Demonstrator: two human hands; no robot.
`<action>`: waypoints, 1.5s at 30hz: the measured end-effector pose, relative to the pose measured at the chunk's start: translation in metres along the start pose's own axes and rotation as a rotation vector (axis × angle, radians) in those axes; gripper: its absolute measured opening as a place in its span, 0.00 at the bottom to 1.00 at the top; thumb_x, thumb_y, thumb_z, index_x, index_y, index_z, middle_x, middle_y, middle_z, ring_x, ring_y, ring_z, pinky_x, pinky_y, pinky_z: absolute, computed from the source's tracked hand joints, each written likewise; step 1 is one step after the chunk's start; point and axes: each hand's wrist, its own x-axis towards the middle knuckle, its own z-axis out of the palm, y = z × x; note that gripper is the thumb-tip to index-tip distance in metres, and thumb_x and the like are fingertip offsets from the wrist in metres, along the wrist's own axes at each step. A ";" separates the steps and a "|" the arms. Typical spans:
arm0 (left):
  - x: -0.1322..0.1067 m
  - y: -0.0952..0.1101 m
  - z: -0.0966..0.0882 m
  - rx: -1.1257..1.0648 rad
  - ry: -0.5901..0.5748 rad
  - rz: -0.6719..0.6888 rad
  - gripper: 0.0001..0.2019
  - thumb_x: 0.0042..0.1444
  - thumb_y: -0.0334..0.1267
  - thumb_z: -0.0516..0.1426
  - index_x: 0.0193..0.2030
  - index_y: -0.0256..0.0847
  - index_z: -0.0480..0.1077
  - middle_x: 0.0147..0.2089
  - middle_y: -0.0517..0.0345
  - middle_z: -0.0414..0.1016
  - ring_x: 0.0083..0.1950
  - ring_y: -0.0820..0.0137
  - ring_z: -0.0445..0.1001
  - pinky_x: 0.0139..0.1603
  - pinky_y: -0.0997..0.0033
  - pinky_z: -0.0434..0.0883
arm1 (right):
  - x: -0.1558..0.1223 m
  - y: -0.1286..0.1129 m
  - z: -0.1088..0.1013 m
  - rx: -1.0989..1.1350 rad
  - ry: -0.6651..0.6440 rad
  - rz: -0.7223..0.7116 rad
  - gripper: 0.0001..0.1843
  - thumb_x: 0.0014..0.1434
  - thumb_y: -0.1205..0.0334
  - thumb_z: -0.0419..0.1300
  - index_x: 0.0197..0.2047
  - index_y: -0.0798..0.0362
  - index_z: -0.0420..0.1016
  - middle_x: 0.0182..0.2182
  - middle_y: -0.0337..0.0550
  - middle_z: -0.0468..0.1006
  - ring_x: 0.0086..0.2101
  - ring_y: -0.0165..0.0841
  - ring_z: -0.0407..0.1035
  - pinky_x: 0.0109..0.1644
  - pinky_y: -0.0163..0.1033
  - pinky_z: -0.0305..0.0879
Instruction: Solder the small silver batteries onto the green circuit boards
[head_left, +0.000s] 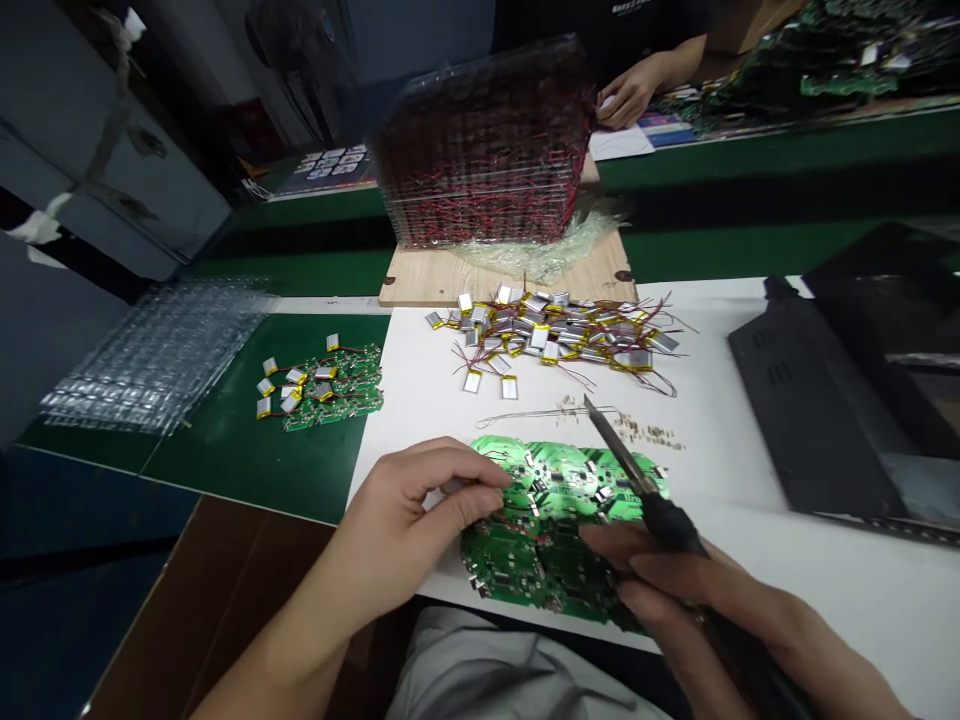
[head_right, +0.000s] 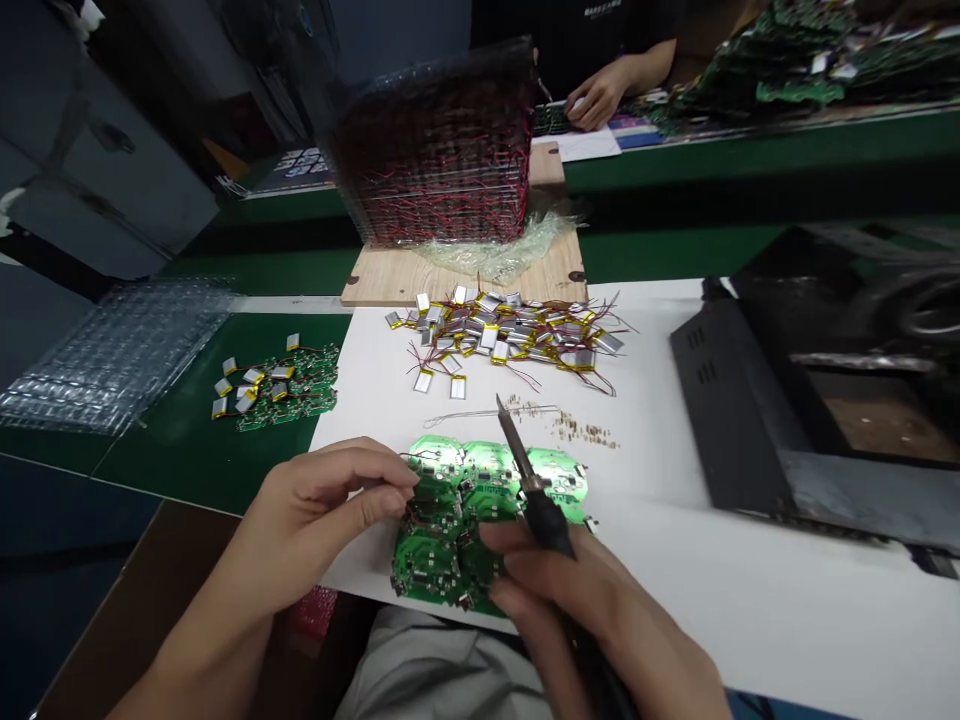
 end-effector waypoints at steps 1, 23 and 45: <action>-0.001 0.001 0.002 -0.012 -0.004 0.002 0.06 0.61 0.30 0.62 0.40 0.45 0.81 0.40 0.59 0.82 0.42 0.71 0.78 0.43 0.73 0.73 | 0.004 -0.002 0.004 0.024 -0.015 0.011 0.10 0.63 0.60 0.62 0.48 0.47 0.72 0.41 0.40 0.85 0.38 0.33 0.83 0.46 0.29 0.78; -0.013 0.005 0.014 -0.267 -0.104 -0.207 0.09 0.50 0.25 0.67 0.37 0.41 0.78 0.34 0.60 0.75 0.37 0.72 0.74 0.40 0.73 0.71 | 0.022 -0.017 0.020 0.361 -0.049 -0.008 0.13 0.61 0.74 0.60 0.43 0.45 0.69 0.35 0.35 0.80 0.30 0.26 0.79 0.34 0.23 0.75; -0.027 0.005 0.013 0.294 -0.206 0.043 0.07 0.68 0.30 0.55 0.40 0.42 0.74 0.40 0.61 0.77 0.44 0.72 0.75 0.45 0.75 0.69 | 0.009 -0.016 0.019 0.098 -0.104 0.031 0.10 0.59 0.70 0.64 0.40 0.45 0.71 0.36 0.38 0.82 0.33 0.30 0.80 0.33 0.29 0.77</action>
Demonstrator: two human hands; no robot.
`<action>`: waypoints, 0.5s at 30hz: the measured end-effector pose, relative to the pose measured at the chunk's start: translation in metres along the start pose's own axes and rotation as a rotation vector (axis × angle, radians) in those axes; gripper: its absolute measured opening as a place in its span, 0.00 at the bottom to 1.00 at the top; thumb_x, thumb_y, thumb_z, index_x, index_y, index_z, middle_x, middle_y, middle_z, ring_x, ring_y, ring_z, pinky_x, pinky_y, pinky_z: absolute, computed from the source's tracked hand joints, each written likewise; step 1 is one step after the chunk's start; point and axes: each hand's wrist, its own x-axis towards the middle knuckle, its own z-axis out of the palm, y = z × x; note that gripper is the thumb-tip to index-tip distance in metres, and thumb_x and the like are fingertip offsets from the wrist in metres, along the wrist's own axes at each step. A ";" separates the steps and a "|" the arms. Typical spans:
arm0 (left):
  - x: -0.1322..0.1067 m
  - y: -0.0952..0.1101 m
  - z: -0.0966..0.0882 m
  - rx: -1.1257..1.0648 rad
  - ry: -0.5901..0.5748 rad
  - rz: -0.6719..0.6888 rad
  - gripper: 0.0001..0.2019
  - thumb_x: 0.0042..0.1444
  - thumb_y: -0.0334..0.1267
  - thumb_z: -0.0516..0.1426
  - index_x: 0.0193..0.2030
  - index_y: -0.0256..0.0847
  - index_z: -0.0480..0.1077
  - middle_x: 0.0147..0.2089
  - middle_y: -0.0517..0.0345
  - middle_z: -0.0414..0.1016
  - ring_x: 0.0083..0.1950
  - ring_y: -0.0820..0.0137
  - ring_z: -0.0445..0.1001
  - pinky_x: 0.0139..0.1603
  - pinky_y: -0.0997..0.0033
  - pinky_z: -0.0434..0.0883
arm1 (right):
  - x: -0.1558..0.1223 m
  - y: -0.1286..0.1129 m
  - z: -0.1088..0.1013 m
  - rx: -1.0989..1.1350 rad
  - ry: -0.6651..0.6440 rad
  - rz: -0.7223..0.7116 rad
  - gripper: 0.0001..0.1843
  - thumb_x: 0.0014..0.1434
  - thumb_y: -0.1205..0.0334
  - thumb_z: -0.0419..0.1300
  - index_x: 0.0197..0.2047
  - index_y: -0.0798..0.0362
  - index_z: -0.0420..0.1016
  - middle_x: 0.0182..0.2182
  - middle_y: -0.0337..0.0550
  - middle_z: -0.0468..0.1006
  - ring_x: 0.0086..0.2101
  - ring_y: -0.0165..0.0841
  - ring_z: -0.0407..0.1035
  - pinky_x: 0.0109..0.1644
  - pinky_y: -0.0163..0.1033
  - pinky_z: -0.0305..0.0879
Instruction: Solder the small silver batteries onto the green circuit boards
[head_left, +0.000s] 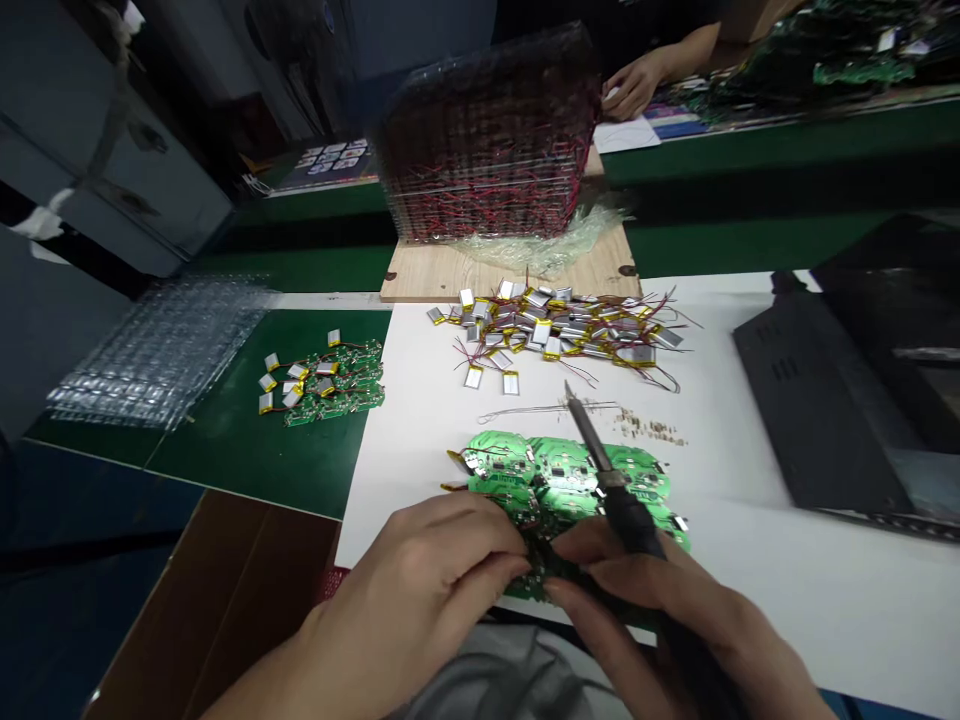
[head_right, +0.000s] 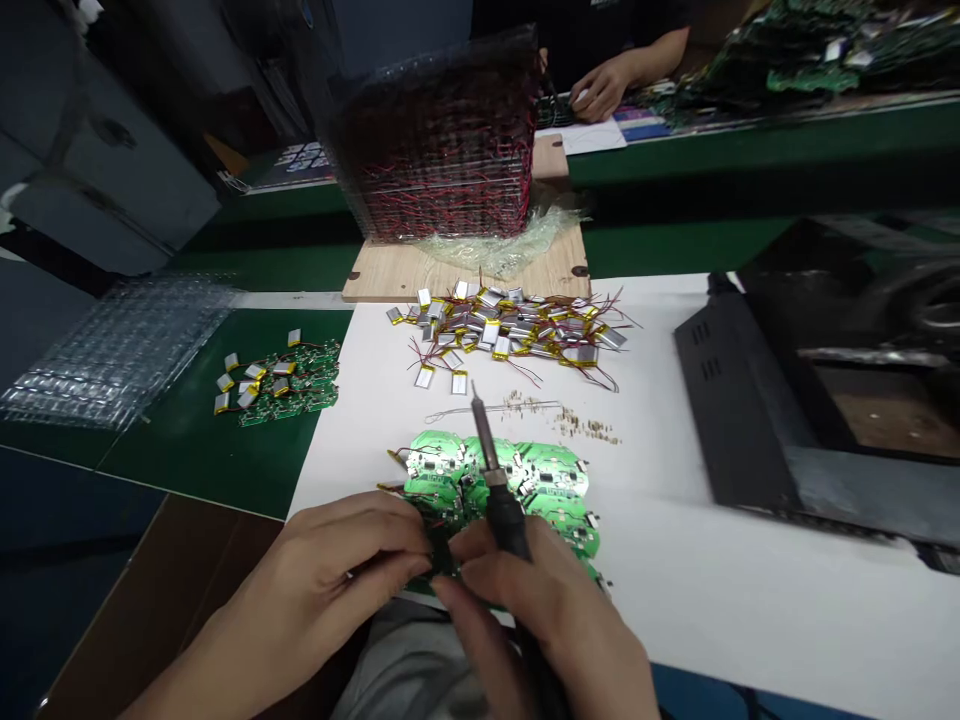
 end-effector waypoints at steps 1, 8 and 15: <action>-0.001 0.000 0.001 0.007 0.012 -0.008 0.07 0.67 0.29 0.56 0.40 0.42 0.74 0.40 0.61 0.78 0.43 0.73 0.75 0.45 0.75 0.69 | 0.000 -0.002 0.002 0.006 0.004 0.018 0.11 0.59 0.72 0.62 0.38 0.44 0.72 0.36 0.38 0.81 0.33 0.31 0.80 0.32 0.31 0.77; -0.003 0.000 0.006 -0.104 0.137 -0.076 0.09 0.63 0.27 0.60 0.44 0.46 0.77 0.40 0.65 0.81 0.42 0.72 0.79 0.43 0.76 0.73 | 0.005 -0.011 0.008 0.157 0.044 0.053 0.13 0.62 0.71 0.54 0.38 0.43 0.75 0.32 0.37 0.81 0.28 0.31 0.77 0.29 0.33 0.75; -0.001 -0.002 0.011 -0.105 0.250 -0.049 0.11 0.62 0.26 0.61 0.44 0.47 0.79 0.40 0.64 0.82 0.41 0.73 0.80 0.41 0.78 0.74 | 0.000 -0.010 0.011 0.067 0.136 0.079 0.09 0.60 0.70 0.62 0.37 0.44 0.72 0.36 0.38 0.81 0.34 0.32 0.78 0.34 0.33 0.76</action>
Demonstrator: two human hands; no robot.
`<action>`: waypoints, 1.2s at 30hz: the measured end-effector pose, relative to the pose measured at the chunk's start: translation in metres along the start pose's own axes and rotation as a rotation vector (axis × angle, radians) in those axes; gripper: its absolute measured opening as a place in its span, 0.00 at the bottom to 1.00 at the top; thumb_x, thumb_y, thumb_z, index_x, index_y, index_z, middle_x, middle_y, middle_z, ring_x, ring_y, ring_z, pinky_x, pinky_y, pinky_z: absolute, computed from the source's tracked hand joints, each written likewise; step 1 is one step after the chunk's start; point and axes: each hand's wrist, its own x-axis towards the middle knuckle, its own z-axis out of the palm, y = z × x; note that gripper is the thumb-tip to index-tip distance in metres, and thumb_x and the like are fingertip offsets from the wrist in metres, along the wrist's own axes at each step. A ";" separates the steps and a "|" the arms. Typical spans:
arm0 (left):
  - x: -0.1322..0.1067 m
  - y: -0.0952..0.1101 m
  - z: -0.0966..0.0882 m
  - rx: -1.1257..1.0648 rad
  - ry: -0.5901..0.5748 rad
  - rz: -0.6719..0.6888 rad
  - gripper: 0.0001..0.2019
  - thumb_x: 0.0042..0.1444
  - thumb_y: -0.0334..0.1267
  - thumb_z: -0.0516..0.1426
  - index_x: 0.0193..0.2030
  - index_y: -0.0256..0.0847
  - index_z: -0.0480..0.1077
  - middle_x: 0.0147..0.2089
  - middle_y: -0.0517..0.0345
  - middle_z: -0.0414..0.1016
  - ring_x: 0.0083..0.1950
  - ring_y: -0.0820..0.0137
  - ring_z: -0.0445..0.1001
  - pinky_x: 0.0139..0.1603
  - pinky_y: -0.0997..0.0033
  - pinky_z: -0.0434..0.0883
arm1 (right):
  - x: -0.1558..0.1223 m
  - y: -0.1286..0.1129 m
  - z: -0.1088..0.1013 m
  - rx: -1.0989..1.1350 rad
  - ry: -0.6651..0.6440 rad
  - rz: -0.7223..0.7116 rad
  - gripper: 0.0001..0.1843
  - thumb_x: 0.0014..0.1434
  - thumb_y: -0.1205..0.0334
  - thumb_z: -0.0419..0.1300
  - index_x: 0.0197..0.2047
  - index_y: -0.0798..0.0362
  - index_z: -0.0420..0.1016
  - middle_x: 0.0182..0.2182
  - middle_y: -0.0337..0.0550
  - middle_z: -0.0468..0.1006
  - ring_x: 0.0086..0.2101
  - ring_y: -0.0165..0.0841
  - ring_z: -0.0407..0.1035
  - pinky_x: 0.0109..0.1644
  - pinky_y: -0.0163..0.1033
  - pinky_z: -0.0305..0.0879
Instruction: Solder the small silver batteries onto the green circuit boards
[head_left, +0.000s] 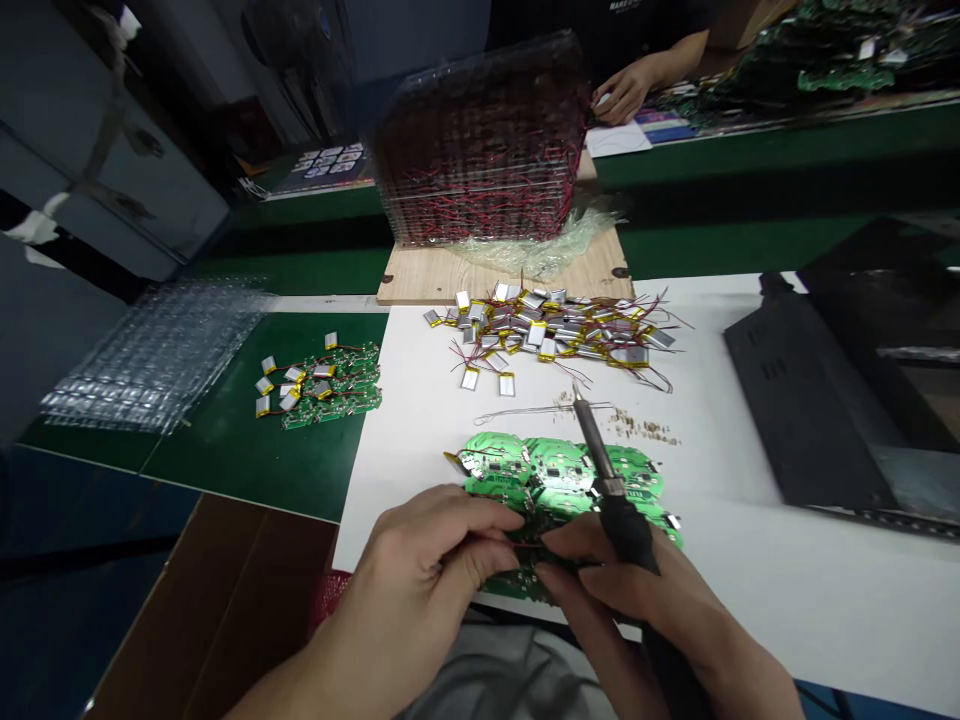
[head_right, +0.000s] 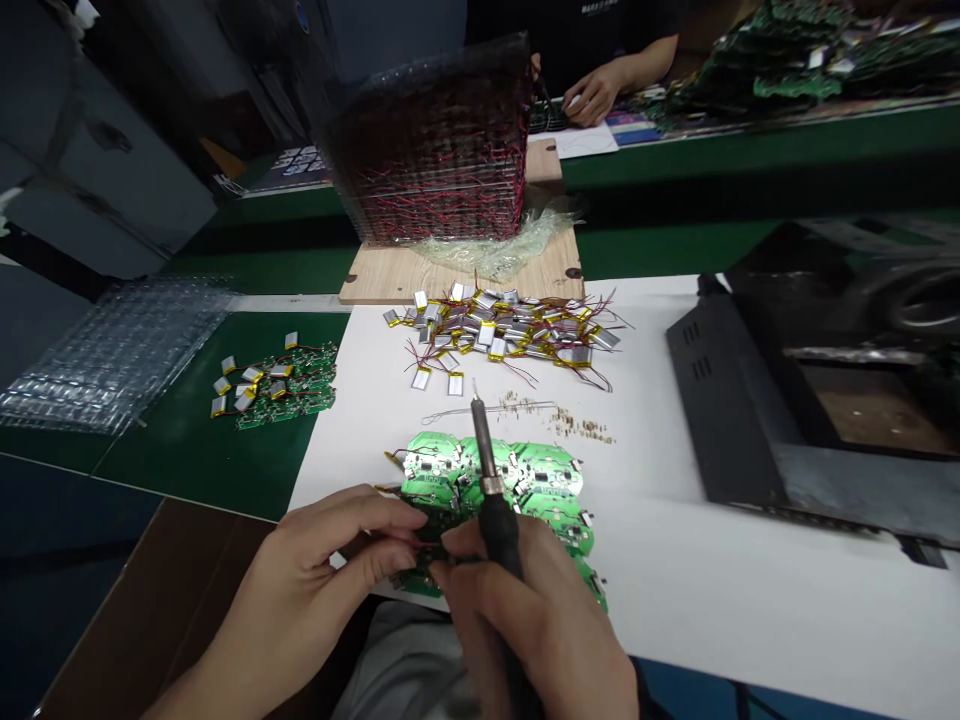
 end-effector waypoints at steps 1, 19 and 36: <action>0.000 0.000 0.001 0.008 0.015 0.010 0.10 0.62 0.27 0.61 0.45 0.47 0.79 0.41 0.63 0.82 0.42 0.73 0.80 0.41 0.78 0.74 | -0.001 0.000 0.001 0.010 0.001 0.014 0.10 0.59 0.70 0.63 0.38 0.44 0.70 0.36 0.37 0.81 0.34 0.31 0.78 0.34 0.32 0.76; -0.002 0.005 -0.001 0.013 -0.115 -0.022 0.06 0.67 0.32 0.56 0.38 0.44 0.73 0.36 0.63 0.76 0.38 0.75 0.76 0.38 0.79 0.70 | -0.001 -0.004 0.006 0.088 -0.049 0.010 0.11 0.63 0.72 0.59 0.39 0.44 0.67 0.31 0.32 0.78 0.30 0.27 0.75 0.32 0.31 0.72; 0.004 -0.028 -0.005 0.047 0.052 -0.052 0.07 0.66 0.35 0.56 0.37 0.43 0.74 0.36 0.57 0.73 0.37 0.70 0.72 0.33 0.74 0.68 | 0.012 0.079 -0.057 -0.172 0.352 0.534 0.20 0.54 0.42 0.67 0.46 0.43 0.84 0.39 0.40 0.84 0.42 0.42 0.79 0.52 0.45 0.72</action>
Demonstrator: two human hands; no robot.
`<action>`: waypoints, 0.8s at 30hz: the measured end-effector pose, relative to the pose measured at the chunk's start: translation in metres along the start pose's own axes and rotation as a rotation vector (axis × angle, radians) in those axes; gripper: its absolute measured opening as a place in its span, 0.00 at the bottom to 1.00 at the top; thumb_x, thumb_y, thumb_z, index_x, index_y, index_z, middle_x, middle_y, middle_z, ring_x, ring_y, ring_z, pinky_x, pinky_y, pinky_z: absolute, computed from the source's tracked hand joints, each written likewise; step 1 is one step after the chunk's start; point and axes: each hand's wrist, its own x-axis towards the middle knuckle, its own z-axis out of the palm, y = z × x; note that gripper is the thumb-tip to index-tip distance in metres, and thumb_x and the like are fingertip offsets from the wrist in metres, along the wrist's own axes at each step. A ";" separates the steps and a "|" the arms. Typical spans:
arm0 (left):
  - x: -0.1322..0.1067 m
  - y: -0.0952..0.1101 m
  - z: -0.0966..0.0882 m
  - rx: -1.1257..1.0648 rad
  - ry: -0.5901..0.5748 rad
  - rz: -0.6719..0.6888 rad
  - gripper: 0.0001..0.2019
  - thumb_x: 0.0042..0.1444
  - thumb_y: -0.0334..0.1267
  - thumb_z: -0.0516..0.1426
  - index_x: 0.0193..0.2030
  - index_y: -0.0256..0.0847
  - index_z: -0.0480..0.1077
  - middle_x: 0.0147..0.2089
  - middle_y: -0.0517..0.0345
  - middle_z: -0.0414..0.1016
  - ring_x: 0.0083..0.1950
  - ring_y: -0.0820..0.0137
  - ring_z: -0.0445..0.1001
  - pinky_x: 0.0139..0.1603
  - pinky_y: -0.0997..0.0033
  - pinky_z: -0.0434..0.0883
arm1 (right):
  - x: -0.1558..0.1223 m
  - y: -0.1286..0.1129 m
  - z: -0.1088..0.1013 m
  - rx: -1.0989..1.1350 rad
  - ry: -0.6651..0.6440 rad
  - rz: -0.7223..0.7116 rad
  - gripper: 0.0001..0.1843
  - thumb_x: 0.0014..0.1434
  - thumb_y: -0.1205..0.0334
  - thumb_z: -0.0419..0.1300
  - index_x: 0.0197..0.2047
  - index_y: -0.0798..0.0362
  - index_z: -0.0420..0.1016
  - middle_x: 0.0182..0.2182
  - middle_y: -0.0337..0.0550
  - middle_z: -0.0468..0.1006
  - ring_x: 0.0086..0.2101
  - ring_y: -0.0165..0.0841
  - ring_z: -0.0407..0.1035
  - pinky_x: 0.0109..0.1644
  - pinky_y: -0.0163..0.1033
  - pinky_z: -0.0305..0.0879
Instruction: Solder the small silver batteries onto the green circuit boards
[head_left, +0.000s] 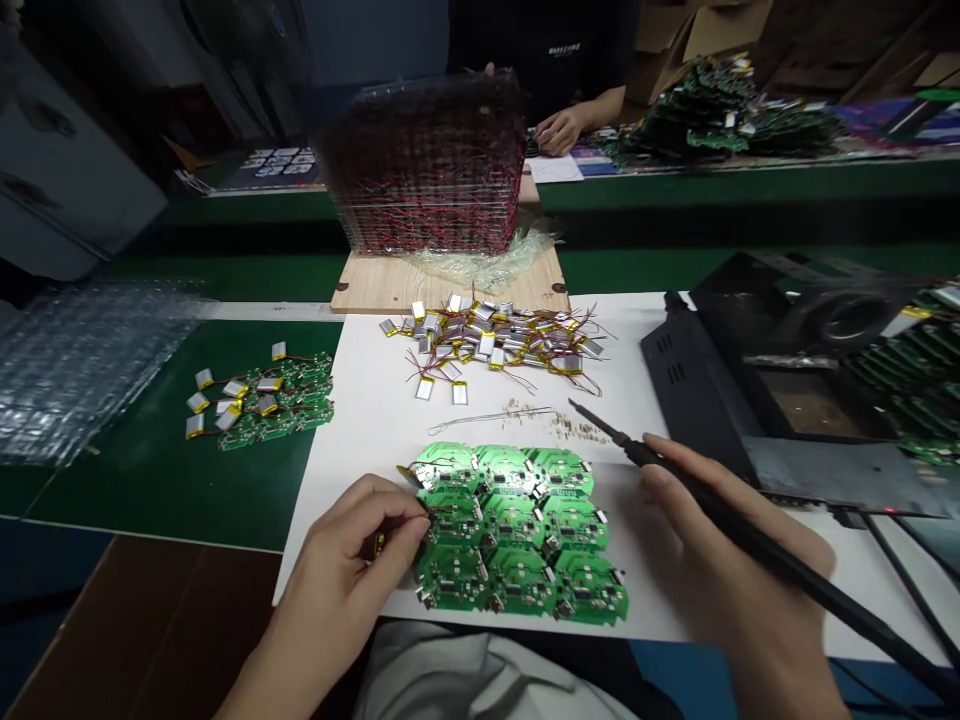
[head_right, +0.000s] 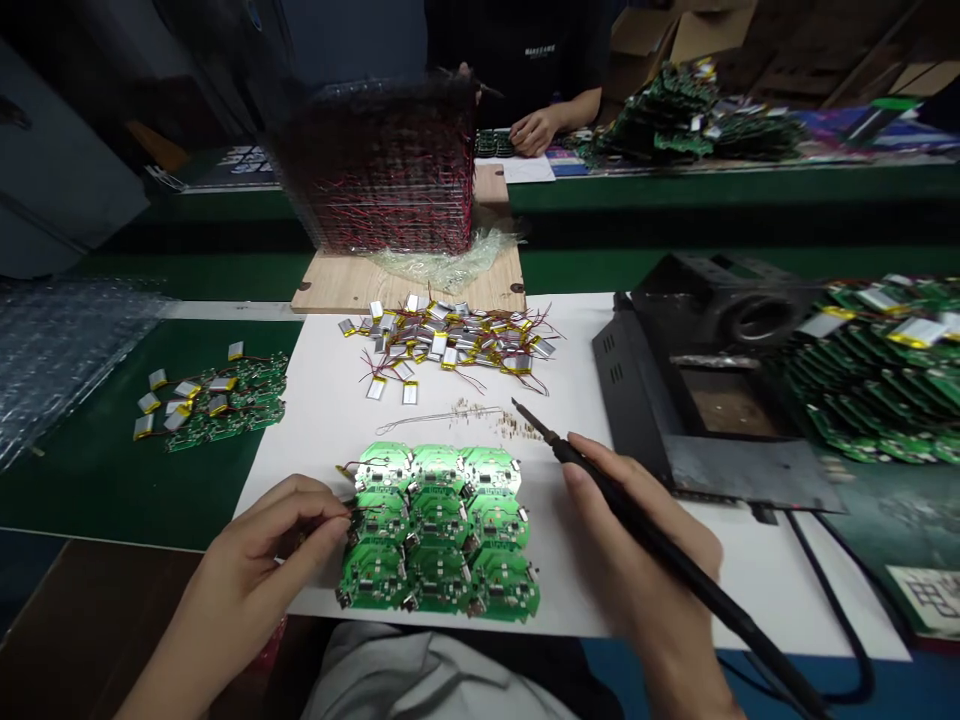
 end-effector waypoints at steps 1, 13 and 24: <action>0.000 0.000 0.001 -0.002 0.004 -0.004 0.07 0.65 0.35 0.56 0.36 0.43 0.74 0.36 0.57 0.72 0.36 0.70 0.72 0.32 0.74 0.68 | 0.001 0.006 0.002 -0.005 -0.003 0.047 0.22 0.53 0.41 0.67 0.47 0.43 0.83 0.38 0.40 0.84 0.41 0.43 0.79 0.51 0.46 0.73; -0.002 -0.004 0.005 -0.033 0.048 -0.030 0.07 0.64 0.34 0.57 0.35 0.42 0.75 0.46 0.53 0.73 0.40 0.70 0.73 0.30 0.76 0.67 | -0.005 0.010 0.006 0.001 -0.049 0.078 0.19 0.51 0.41 0.69 0.44 0.40 0.84 0.44 0.38 0.85 0.47 0.44 0.78 0.54 0.48 0.72; -0.004 0.003 0.003 -0.004 -0.002 -0.054 0.07 0.62 0.31 0.57 0.34 0.41 0.74 0.50 0.53 0.72 0.36 0.73 0.73 0.29 0.76 0.70 | -0.015 -0.001 -0.004 -0.060 -0.036 0.088 0.19 0.57 0.44 0.67 0.48 0.42 0.83 0.46 0.43 0.84 0.51 0.48 0.77 0.58 0.47 0.68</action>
